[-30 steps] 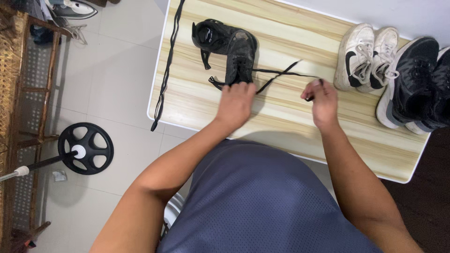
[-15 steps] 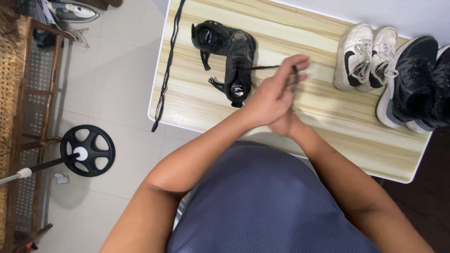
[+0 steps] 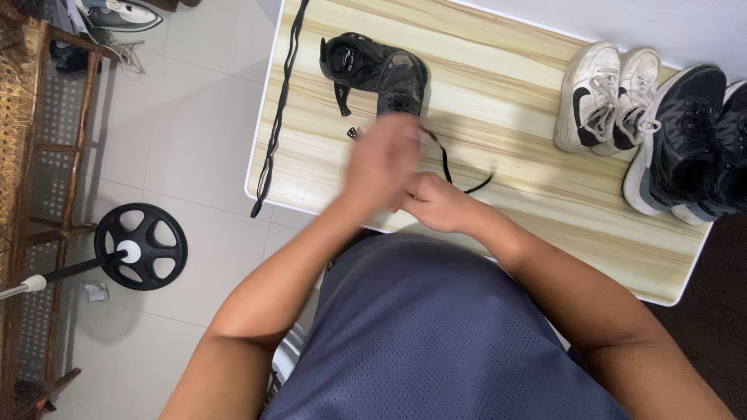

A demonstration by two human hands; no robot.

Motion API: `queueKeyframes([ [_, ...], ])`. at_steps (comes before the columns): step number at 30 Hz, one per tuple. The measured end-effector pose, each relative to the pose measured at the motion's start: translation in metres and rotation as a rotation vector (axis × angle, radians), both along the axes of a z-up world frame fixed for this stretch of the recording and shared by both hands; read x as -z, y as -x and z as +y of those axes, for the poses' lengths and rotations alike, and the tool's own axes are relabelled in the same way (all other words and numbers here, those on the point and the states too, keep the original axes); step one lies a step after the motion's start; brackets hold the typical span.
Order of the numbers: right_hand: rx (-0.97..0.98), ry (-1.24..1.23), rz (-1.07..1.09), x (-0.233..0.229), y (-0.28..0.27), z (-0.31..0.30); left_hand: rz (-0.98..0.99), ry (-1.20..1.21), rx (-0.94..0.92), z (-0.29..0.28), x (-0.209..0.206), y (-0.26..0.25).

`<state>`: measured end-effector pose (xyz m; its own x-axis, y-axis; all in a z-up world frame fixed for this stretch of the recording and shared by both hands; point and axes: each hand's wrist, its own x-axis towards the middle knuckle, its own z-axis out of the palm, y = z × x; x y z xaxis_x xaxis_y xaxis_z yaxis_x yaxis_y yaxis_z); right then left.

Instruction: The person threads a black shoelace through the eyelets of a black sneaker on a table, pulling the lace through each eyelet in sequence. The person adjusts the lace ends and continues threading until the lacing is complete.

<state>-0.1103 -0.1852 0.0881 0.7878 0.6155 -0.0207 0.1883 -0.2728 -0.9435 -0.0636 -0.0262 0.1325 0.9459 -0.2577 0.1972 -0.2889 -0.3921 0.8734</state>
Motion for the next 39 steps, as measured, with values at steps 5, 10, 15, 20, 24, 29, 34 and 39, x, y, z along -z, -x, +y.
queueKeyframes([
  [5,0.062,-0.2,0.183,-0.037,0.0,0.002,0.774,0.436,0.146,0.061,0.043,-0.012],
  [10,0.339,-0.755,0.613,-0.031,-0.018,0.008,0.911,0.666,0.371,0.061,0.052,0.021],
  [15,0.486,-0.904,0.659,-0.014,-0.071,-0.01,0.777,0.523,0.338,0.053,0.054,0.01],
  [20,0.546,-0.8,0.594,-0.007,-0.121,-0.03,0.493,0.25,0.253,0.068,0.073,-0.012],
  [24,0.562,-0.41,0.606,-0.006,-0.137,-0.022,0.373,0.287,0.158,0.069,0.101,-0.042],
  [29,0.409,-0.018,0.518,-0.005,-0.132,-0.016,0.662,0.745,-0.089,0.052,0.112,-0.063],
  [34,0.446,0.526,0.313,0.026,-0.106,-0.044,0.51,0.978,-0.149,0.094,0.077,-0.065],
  [39,0.417,0.342,0.16,0.088,-0.065,-0.052,0.3,1.185,0.031,0.132,0.028,-0.069],
])
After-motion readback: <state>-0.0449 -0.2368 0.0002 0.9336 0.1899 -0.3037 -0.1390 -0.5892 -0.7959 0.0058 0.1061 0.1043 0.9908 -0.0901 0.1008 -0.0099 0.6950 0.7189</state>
